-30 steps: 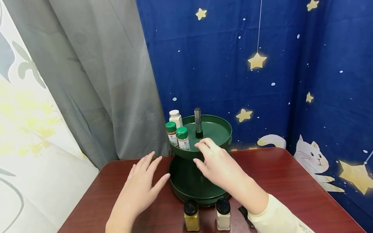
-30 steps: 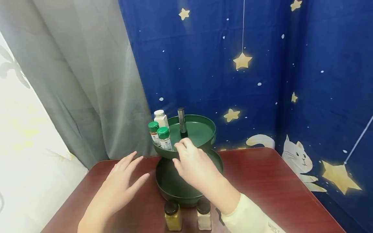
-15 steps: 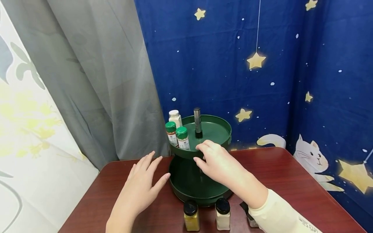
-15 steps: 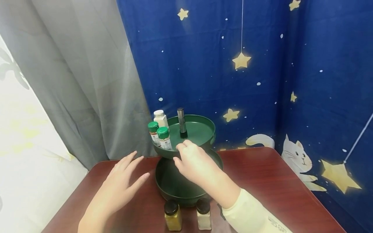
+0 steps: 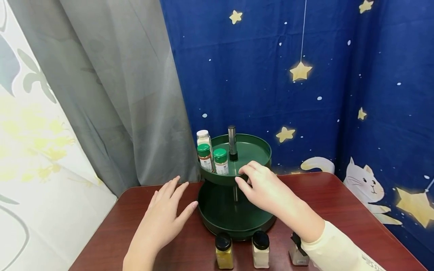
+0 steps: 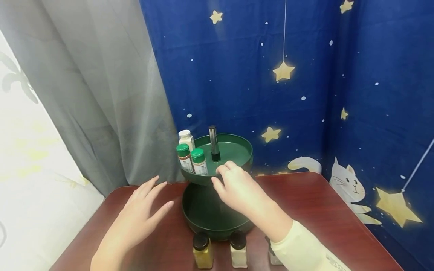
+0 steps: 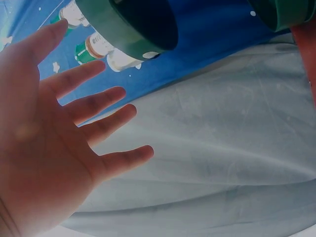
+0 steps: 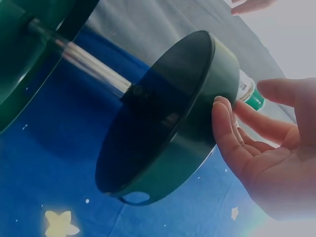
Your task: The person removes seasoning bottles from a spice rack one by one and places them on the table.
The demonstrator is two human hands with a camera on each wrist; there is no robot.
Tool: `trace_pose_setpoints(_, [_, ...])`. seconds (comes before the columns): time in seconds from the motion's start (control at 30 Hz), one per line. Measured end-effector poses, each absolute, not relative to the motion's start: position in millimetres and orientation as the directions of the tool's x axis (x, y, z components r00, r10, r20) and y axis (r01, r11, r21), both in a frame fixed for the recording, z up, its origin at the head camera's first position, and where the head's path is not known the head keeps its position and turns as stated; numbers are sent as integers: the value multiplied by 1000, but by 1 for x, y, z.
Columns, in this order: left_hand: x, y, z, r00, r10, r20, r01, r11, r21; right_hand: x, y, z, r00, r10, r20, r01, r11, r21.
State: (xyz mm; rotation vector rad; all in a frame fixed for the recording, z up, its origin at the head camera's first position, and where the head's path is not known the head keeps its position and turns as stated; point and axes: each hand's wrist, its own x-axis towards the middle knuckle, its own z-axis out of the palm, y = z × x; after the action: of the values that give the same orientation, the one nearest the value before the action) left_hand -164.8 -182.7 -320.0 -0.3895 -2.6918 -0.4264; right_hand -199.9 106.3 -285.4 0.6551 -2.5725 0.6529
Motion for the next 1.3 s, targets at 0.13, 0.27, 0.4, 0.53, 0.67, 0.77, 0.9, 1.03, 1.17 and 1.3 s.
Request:
trace_pose_setpoints(0.13, [-164,-183,-320,-882,209,423,330,914,236,-203,116,-286,-803,-326,499,-527,779,-340])
trace_pose_setpoints(0.27, [-164,-183,-320,-882,209,422,329,914,235,-209,125,-285,-794,-316,520,-527,784,-328])
trace_pose_setpoints(0.4, [-166,-183,-320,-880,212,425,333,913,234,-217,134,-283,-788,-304,536,-523,790,-321])
trace_pose_setpoints(0.53, [-168,-183,-320,-875,219,431,342,911,231,-229,144,-281,-806,-285,519,-498,800,-335])
trace_pose_setpoints(0.67, [-170,-181,-319,-870,233,435,359,903,237,-244,156,-279,-840,-261,477,-459,810,-364])
trace_pose_setpoints(0.77, [-169,-178,-317,-868,243,433,375,893,249,-257,165,-278,-859,-249,447,-437,811,-388])
trace_pose_setpoints(0.9, [-169,-175,-315,-866,252,433,386,886,257,-269,172,-278,-868,-246,432,-429,809,-402])
trace_pose_setpoints(1.03, [-171,-174,-316,-864,255,433,389,885,255,-272,173,-277,-867,-247,432,-429,812,-396])
trace_pose_setpoints(1.17, [-174,-175,-317,-870,251,424,381,889,256,-268,173,-272,-859,-243,451,-436,811,-391])
trace_pose_setpoints(1.3, [-176,-177,-318,-871,254,421,382,888,255,-262,172,-262,-837,-232,496,-457,794,-400])
